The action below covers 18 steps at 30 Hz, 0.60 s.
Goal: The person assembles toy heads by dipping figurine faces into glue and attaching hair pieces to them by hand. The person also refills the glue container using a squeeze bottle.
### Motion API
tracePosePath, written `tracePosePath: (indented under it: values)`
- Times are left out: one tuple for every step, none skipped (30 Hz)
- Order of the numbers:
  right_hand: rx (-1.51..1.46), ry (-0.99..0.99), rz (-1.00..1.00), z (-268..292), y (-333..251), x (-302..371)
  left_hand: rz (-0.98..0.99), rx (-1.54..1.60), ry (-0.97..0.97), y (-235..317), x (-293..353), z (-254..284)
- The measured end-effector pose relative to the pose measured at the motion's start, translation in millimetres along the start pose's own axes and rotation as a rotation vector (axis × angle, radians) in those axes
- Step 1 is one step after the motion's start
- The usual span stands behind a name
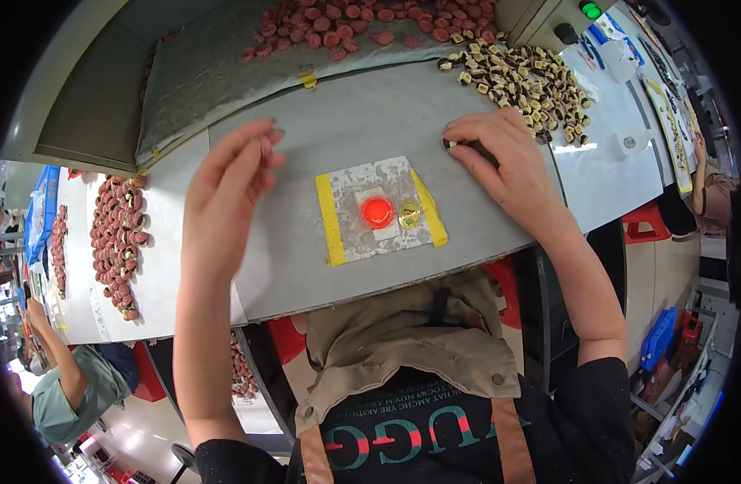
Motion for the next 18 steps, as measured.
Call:
tracePosePath:
  values:
    - [-0.001, -0.005, 0.001, -2, -1, 0, 0.11, 0.177, 0.04, -8, 18, -2]
    - [0.016, -0.025, -0.034, -4, 0, 0, 0.217, 0.357, 0.082, -17, 34, -3]
    - [0.036, -0.046, -0.071, -6, 1, -1, 0.218, 0.363, 0.084, -23, 45, -3]
    - [0.039, -0.052, -0.063, -6, -3, -2, 0.187, 0.447, 0.076, -30, 55, -2]
    - [0.086, -0.068, -0.076, -7, -6, -3, 0.157, 0.531, 0.069, -36, 63, -2]
    - [0.135, -0.084, -0.088, -8, -8, -4, 0.153, 0.628, 0.016, -40, 69, -9]
    - [0.138, -0.094, -0.08, -10, -13, -7, 0.163, 0.688, -0.035, -41, 75, -18]
    - [0.149, -0.072, -0.02, -8, -22, -10, 0.172, 0.747, -0.086, -42, 80, -27]
    - [0.158, -0.05, 0.04, -8, -32, -13, 0.17, 0.757, -0.077, -42, 82, -29]
    - [0.161, -0.06, 0.048, -9, -32, -14, 0.203, 0.77, -0.07, -43, 85, -32]
    - [0.179, -0.144, 0.074, -15, -31, -13, 0.236, 0.782, -0.062, -45, 87, -34]
    - [0.195, -0.227, 0.1, -22, -31, -12, 0.234, 0.792, -0.051, -45, 87, -35]
    - [0.19, -0.235, 0.113, -24, -35, -13, 0.242, 0.799, -0.056, -45, 85, -35]
    - [0.203, -0.242, 0.079, -25, -36, -14, 0.251, 0.804, -0.059, -46, 85, -34]
    - [0.216, -0.248, 0.045, -26, -35, -16, 0.247, 0.809, -0.042, -47, 85, -33]
    - [0.211, -0.254, 0.055, -27, -36, -17, 0.25, 0.844, -0.056, -47, 85, -35]
    - [0.199, -0.25, 0.03, -27, -34, -18, 0.252, 0.878, -0.072, -47, 85, -34]
    - [0.188, -0.246, 0.004, -28, -33, -19, 0.25, 0.881, -0.062, -49, 86, -29]
Point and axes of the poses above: each hand's wrist, its own x-axis away from the middle knuckle, its own z-axis out of the back of the hand, y = z × x, the point moved 10 cm from there along -x, towards the middle knuckle
